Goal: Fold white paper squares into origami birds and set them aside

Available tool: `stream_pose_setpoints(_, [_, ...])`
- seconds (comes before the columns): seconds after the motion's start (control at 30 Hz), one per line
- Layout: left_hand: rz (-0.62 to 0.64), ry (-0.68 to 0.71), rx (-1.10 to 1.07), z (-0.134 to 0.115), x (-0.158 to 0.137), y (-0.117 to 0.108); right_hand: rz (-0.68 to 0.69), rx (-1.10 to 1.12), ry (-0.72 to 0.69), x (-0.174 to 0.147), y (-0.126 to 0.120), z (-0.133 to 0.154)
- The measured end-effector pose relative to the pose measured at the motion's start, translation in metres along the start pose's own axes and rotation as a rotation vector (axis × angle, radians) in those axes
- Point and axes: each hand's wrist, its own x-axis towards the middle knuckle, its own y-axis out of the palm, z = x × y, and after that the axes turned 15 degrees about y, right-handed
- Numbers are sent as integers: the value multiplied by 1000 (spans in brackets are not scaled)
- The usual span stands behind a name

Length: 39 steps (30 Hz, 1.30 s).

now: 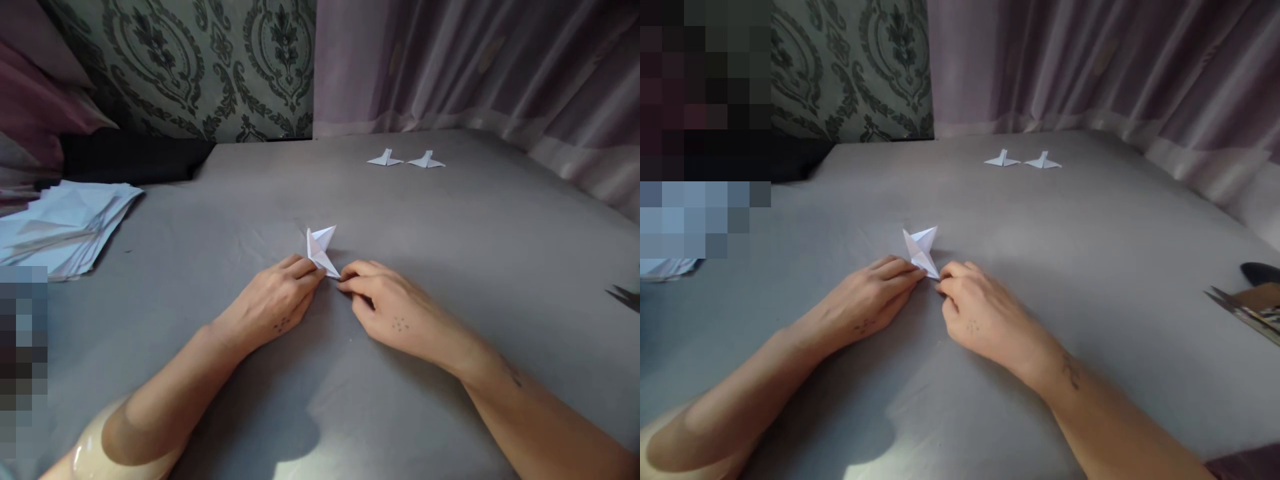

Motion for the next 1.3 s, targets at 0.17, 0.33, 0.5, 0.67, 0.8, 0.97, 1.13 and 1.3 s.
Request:
stream_pose_setpoints(0.17, [27, 8, -15, 2, -1, -2, -41, 226, 251, 16, 3, -10])
stream_pose_setpoints(0.33, [50, 10, -52, 1, -1, -4, -15, 244, 279, 26, 8, -7])
stream_pose_setpoints(0.5, [54, 13, -67, 0, 0, -5, 57, 257, 288, 32, 6, -6])
stream_pose_setpoints(0.67, [55, 25, -37, 0, 0, -2, 104, 299, 314, 36, 4, -9])
stream_pose_setpoints(0.8, [75, 40, -20, 1, -1, -1, 111, 258, 330, 40, 6, -10])
stream_pose_setpoints(0.97, [103, 53, -2, 1, -1, -2, 136, 232, 328, 43, 8, -13])
stream_pose_setpoints(1.13, [101, 43, -4, 3, -2, 0, 161, 272, 333, 41, 3, -12])
stream_pose_setpoints(1.3, [88, 26, -22, 4, -3, 2, 143, 339, 387, 38, 0, -14])
